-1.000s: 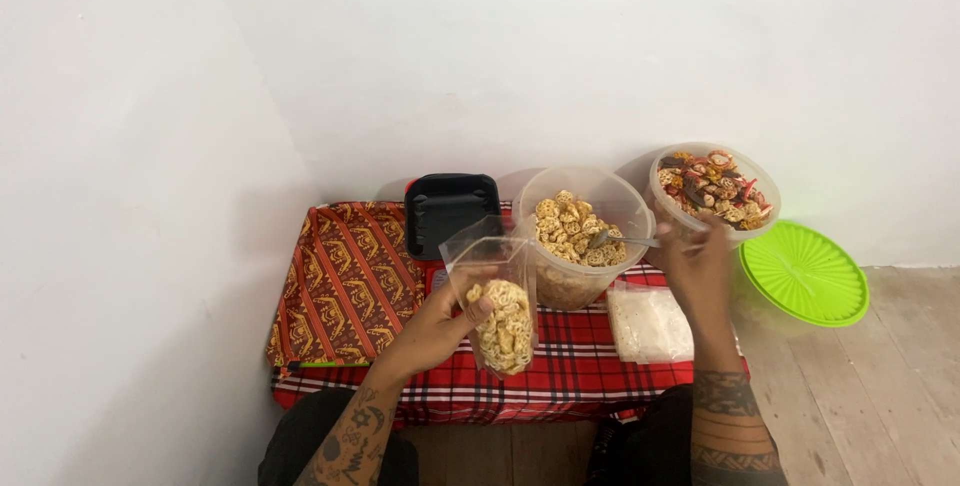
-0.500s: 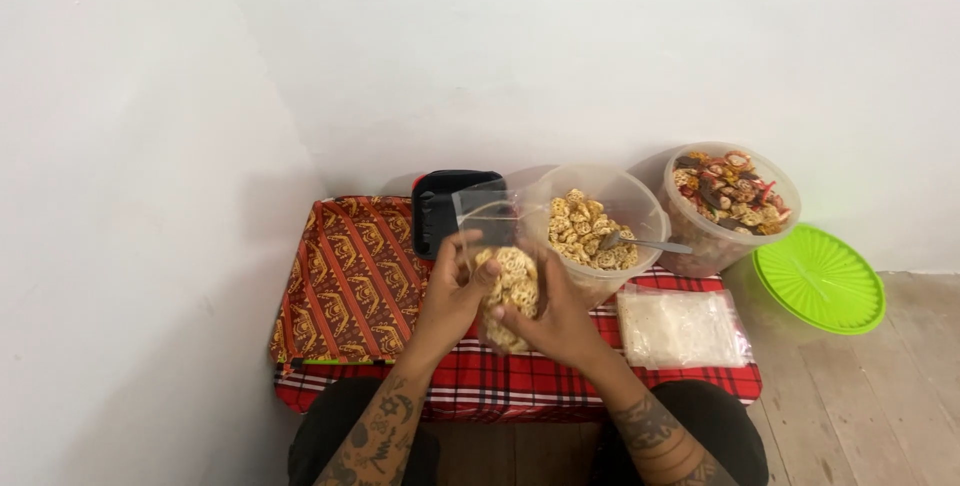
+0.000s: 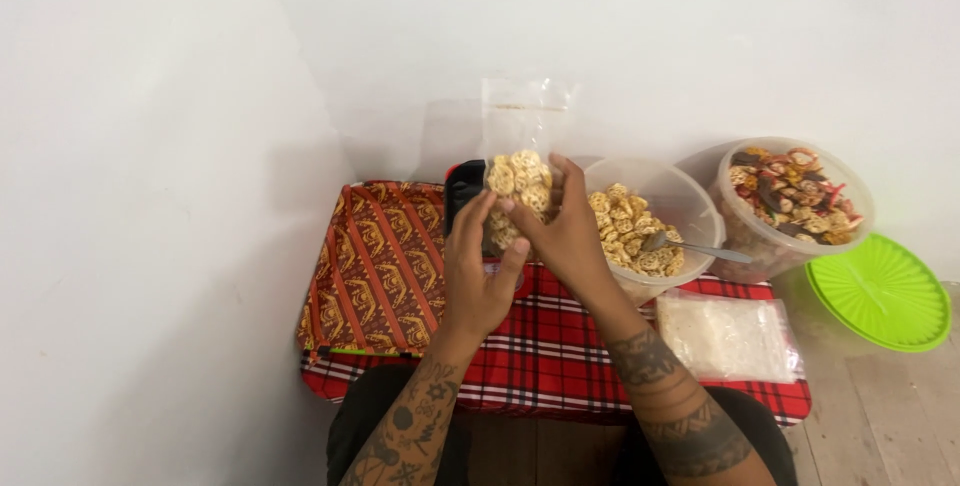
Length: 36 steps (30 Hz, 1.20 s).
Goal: Packaging snacks from a large container into smaller plastic bags and weighing them on a scale.
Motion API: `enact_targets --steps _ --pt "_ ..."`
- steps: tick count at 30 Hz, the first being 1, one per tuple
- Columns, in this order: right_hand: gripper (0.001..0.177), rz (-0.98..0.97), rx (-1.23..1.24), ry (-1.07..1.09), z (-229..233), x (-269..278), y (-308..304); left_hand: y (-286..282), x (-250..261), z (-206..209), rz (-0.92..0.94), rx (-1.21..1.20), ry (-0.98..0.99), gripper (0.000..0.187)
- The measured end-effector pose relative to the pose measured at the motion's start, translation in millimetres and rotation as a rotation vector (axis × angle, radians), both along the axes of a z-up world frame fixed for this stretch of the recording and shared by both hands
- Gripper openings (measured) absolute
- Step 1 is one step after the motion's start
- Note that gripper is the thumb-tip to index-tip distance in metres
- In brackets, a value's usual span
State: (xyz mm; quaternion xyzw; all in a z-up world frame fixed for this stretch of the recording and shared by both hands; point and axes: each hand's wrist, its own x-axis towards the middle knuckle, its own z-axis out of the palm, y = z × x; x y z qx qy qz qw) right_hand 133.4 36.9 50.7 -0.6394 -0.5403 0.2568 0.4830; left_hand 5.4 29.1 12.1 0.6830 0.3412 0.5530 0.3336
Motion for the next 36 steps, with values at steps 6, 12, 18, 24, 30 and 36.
enact_targets --steps 6,12,18,24,30,36 --pt "0.092 0.088 -0.231 -0.163 -11.2 -4.6 26.9 10.2 -8.0 -2.0 0.109 -0.088 0.178 0.074" --pt "0.083 0.152 -0.271 -0.219 -7.7 -15.7 30.9 12.9 -6.9 -5.0 0.121 -0.206 0.236 0.073" --pt "0.093 0.181 -0.313 -0.304 -8.4 -17.3 30.9 22.5 -6.5 -19.0 0.104 -0.256 0.238 0.076" --pt "0.101 0.217 -0.316 -0.287 -29.6 -0.9 37.2 24.1 -5.7 -26.0 0.131 -0.23 0.326 0.076" --pt "0.077 0.168 -0.031 -0.32 26.1 7.0 -13.6 21.9 -5.0 -23.9 0.229 -0.073 0.418 0.075" --pt "0.01 0.02 0.166 -0.428 -21.0 86.2 -52.1 23.5 -7.3 -25.8 0.393 0.111 0.157 0.026"
